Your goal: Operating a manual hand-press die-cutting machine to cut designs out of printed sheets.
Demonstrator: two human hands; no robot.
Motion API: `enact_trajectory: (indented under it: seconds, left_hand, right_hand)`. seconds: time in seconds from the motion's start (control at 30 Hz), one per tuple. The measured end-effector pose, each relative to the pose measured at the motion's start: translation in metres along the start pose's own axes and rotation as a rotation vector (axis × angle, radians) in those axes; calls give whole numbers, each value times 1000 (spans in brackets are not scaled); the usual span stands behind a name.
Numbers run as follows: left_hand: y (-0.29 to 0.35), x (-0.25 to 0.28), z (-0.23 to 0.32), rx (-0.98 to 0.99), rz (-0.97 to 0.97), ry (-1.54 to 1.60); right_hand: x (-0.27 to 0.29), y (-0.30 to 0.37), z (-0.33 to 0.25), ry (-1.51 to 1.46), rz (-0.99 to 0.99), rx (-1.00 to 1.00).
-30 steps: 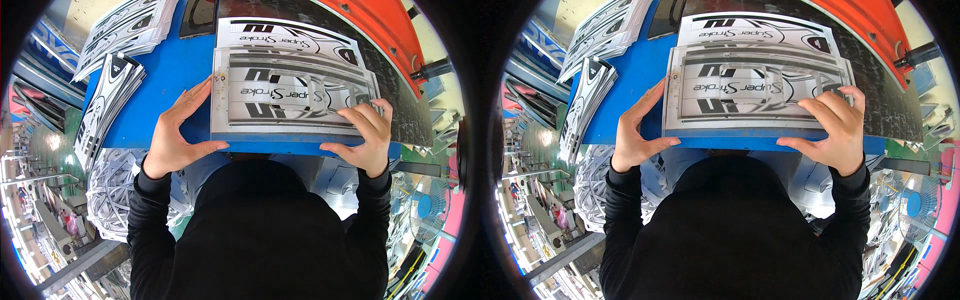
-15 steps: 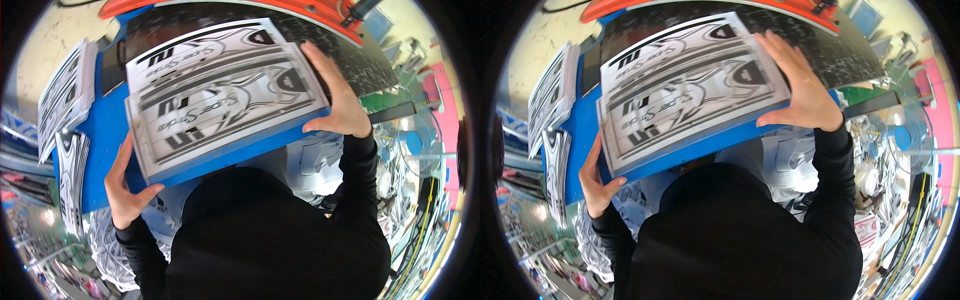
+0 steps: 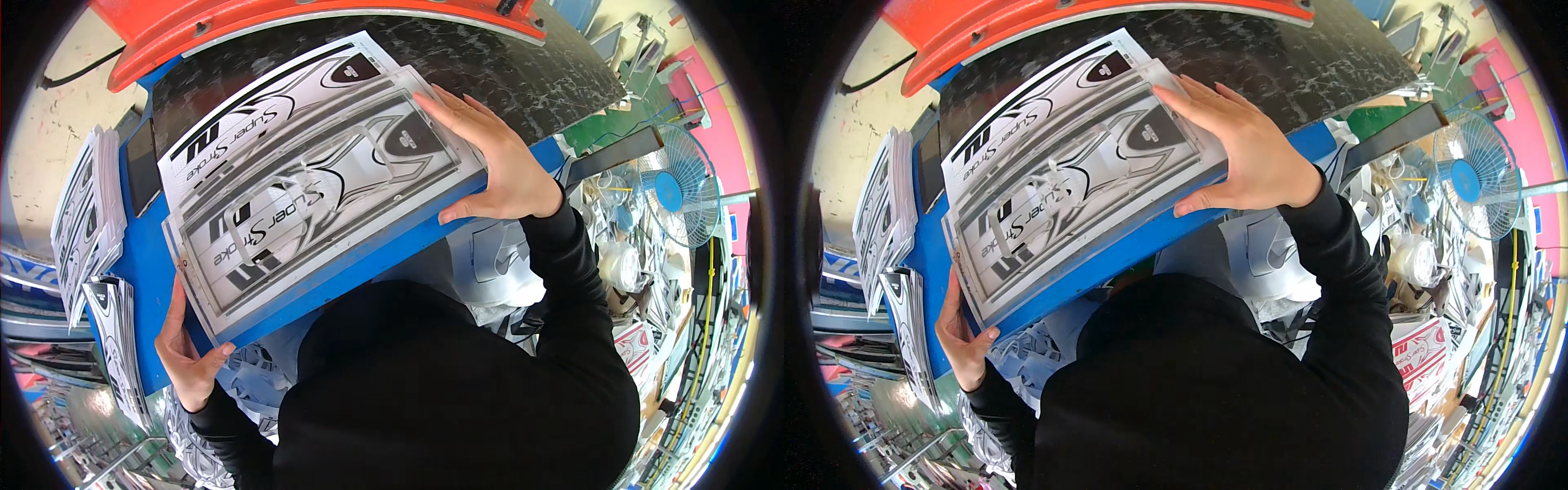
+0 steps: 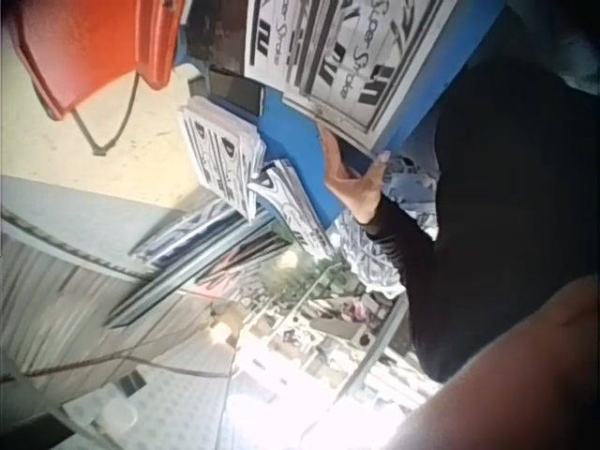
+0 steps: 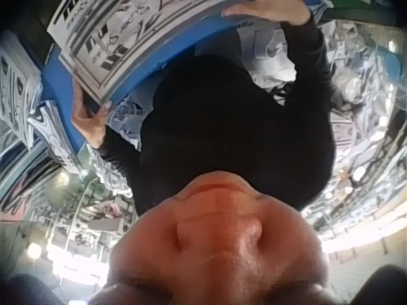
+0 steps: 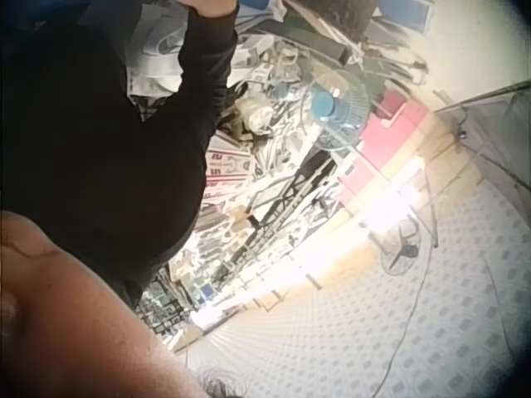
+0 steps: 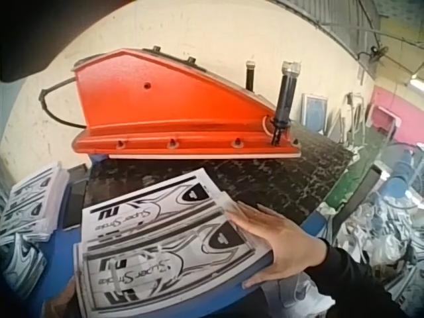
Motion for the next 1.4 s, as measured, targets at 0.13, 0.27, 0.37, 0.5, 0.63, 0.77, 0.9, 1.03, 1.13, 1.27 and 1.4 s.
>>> enact_trajectory:
  seconds: [0.13,0.27,0.37,0.5,0.63,0.77,0.9,1.03,1.13,1.27,1.4]
  left_hand:
    - [0,-1,1,12,-5,22]
    - [1,2,-2,13,-13,11]
    - [1,2,-2,-2,-17,2]
    - [1,4,-4,2,-20,-2]
    - [2,3,-2,3,-12,20]
    - [2,5,-3,-16,-21,-4]
    - [2,5,-5,-18,-11,18]
    - [1,5,-5,-32,-7,23]
    - [3,7,-6,0,-3,29]
    - [4,8,-8,-7,-4,20]
    - [4,9,-9,-17,-10,23]
  right_hand:
    - [0,1,0,5,15,20]
    - [1,1,0,10,7,9]
    - [0,2,0,17,5,4]
    - [0,2,1,21,5,2]
    - [-1,2,2,13,-2,6]
    - [0,1,1,9,-7,-6]
    - [-1,1,1,15,-9,-14]
    - [-1,1,1,19,-22,-35]
    - [-1,0,1,9,-23,-39]
    - [0,0,1,5,-23,-34]
    - [0,1,1,13,-20,-42]
Point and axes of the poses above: each hand's wrist, its own y-axis away from the middle knuckle, its own x-axis out of the back of the hand, z = x × y, the point moved 5 cm from there along -y, towards the middle knuckle, and after that the axes turned 9 degrees about -z, right-handed, at the moved point
